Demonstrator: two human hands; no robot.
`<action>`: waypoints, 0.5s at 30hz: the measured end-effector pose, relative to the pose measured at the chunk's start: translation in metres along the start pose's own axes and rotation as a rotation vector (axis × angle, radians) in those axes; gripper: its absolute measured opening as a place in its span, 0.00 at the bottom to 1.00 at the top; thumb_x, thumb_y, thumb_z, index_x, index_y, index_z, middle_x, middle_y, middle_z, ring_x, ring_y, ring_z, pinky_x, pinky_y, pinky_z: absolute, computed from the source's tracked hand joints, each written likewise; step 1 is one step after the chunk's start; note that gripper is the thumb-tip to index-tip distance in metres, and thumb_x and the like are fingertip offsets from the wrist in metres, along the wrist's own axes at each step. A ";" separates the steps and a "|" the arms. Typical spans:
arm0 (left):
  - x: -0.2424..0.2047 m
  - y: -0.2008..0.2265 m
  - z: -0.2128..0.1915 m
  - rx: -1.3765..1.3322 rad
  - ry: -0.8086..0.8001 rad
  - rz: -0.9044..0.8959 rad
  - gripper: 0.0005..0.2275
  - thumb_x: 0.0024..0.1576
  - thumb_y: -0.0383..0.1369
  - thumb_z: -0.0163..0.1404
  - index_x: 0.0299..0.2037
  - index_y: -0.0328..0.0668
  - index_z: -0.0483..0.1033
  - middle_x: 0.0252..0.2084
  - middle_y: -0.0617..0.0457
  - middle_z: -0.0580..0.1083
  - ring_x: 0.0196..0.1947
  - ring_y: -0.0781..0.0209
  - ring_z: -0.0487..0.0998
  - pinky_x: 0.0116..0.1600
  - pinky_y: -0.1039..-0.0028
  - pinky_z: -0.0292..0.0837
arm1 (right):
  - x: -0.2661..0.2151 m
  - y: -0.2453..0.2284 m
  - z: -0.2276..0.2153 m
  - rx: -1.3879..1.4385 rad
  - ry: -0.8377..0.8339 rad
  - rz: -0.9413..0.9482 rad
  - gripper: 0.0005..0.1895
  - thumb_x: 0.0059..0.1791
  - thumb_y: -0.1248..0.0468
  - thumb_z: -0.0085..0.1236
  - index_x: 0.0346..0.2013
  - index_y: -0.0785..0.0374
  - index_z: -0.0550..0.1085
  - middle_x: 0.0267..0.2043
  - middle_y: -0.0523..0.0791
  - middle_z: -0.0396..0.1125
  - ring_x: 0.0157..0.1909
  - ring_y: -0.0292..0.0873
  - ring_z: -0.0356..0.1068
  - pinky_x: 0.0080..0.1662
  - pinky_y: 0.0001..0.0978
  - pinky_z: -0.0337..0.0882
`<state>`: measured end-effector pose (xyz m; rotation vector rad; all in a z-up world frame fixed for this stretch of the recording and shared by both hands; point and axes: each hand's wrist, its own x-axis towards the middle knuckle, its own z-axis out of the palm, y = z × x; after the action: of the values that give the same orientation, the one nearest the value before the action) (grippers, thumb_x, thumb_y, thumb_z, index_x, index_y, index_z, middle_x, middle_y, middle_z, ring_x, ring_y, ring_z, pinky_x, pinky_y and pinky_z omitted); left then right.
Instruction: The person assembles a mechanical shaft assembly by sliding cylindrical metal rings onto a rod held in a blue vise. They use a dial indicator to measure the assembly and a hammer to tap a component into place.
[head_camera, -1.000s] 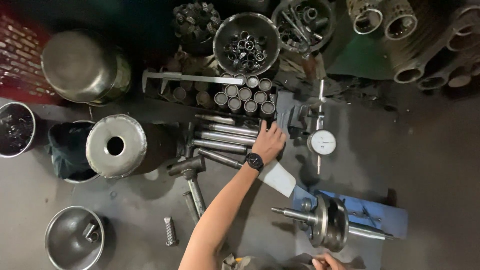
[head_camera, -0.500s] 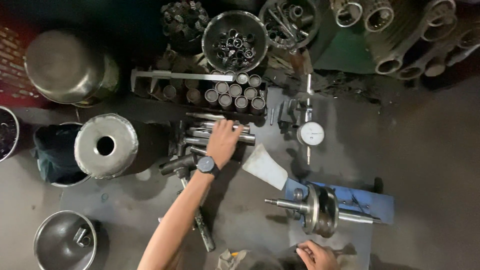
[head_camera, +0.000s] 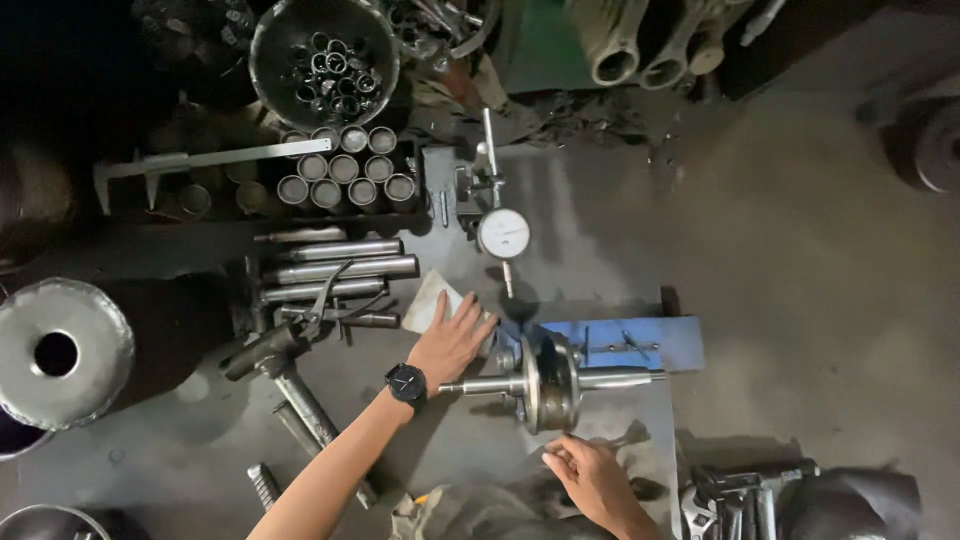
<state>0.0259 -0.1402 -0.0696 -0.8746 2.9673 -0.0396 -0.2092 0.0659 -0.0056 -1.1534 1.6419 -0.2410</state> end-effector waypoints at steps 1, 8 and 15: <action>0.003 0.001 0.005 0.003 -0.002 0.004 0.29 0.54 0.36 0.51 0.68 0.45 0.61 0.65 0.41 0.64 0.71 0.44 0.58 0.69 0.39 0.50 | 0.000 0.000 -0.002 0.005 0.001 0.000 0.11 0.49 0.59 0.60 0.39 0.65 0.77 0.26 0.46 0.76 0.25 0.41 0.74 0.31 0.34 0.72; -0.005 0.019 -0.020 -0.175 -0.325 -0.059 0.27 0.64 0.36 0.48 0.72 0.33 0.58 0.55 0.38 0.68 0.60 0.41 0.66 0.72 0.36 0.48 | 0.001 0.006 -0.003 0.007 0.046 -0.048 0.12 0.48 0.58 0.61 0.39 0.65 0.78 0.26 0.46 0.77 0.26 0.41 0.75 0.31 0.34 0.73; -0.003 0.034 -0.085 -0.676 -0.054 -0.309 0.46 0.37 0.34 0.66 0.67 0.31 0.54 0.68 0.32 0.60 0.71 0.36 0.54 0.71 0.46 0.47 | 0.030 0.036 -0.102 -0.310 0.258 0.203 0.29 0.45 0.49 0.62 0.56 0.58 0.70 0.51 0.52 0.69 0.49 0.51 0.71 0.49 0.43 0.72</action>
<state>0.0053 -0.1091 0.0139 -1.3496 2.7675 1.0000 -0.3130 0.0229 -0.0053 -1.2098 2.0640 -0.0023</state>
